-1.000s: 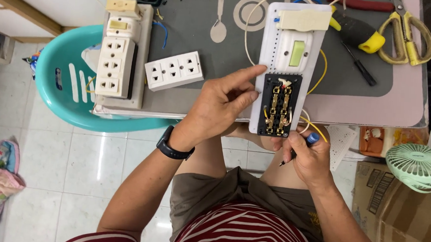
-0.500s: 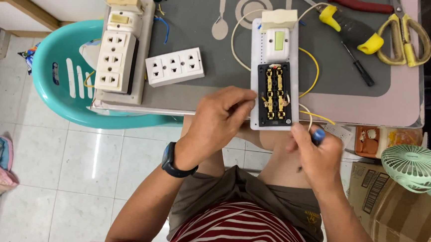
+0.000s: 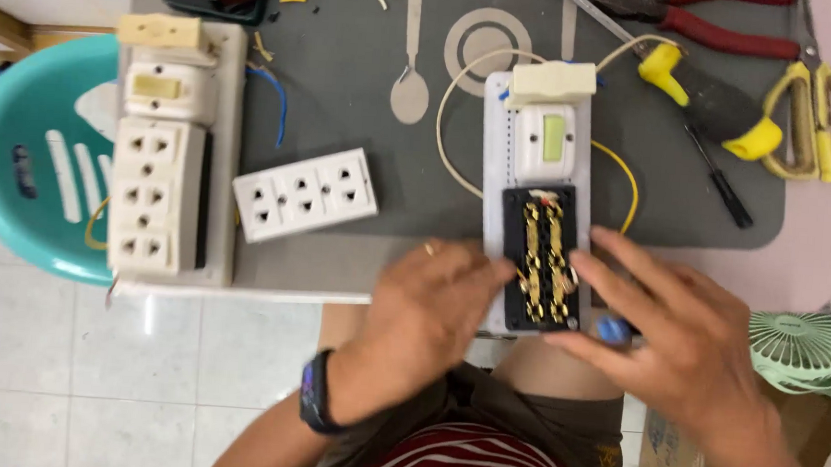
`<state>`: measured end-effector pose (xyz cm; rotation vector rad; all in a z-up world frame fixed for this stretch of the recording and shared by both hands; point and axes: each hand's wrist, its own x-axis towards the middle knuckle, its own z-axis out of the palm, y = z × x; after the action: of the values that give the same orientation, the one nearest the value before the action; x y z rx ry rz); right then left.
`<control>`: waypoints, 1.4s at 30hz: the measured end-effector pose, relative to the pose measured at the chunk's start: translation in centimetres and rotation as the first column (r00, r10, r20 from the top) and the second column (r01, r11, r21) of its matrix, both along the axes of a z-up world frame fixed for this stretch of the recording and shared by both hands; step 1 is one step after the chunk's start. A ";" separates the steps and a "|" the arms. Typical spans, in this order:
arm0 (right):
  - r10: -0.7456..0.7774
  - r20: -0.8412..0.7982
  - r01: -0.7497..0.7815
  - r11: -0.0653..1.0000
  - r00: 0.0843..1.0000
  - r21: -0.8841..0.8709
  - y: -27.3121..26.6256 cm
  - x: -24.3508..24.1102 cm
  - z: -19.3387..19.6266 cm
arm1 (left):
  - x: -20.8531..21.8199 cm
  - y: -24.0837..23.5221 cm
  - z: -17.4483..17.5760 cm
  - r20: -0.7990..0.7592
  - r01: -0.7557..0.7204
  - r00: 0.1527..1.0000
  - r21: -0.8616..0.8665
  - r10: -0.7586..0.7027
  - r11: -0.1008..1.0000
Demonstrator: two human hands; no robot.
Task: The person holds a white power strip and uses a screwdriver to tighten screws on the internal metal terminals. They manipulate the wires and the internal components of the power strip while sitting with the device on their lap.
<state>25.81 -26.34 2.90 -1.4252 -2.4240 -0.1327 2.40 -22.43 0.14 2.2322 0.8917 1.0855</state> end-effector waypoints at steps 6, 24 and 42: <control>-0.070 -0.137 0.068 0.998 0.988 -0.018 -0.6 -0.7 -1.7 | -0.1 0.9 0.8 0.016 0.005 1.000 0.128 -0.008 0.992; -0.075 -0.225 0.073 0.997 0.972 -0.017 -0.3 -0.2 -2.9 | -2.0 2.2 2.1 0.267 0.171 0.963 -0.532 -0.027 0.829; -0.060 -0.208 0.086 0.989 0.976 0.121 0.9 -1.0 -1.3 | 2.7 7.2 2.5 -0.094 -0.246 0.969 -0.328 0.227 0.912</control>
<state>24.78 -25.41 1.58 -1.3975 -2.1588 -0.1497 5.07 -15.19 2.61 1.9103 1.2941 0.8949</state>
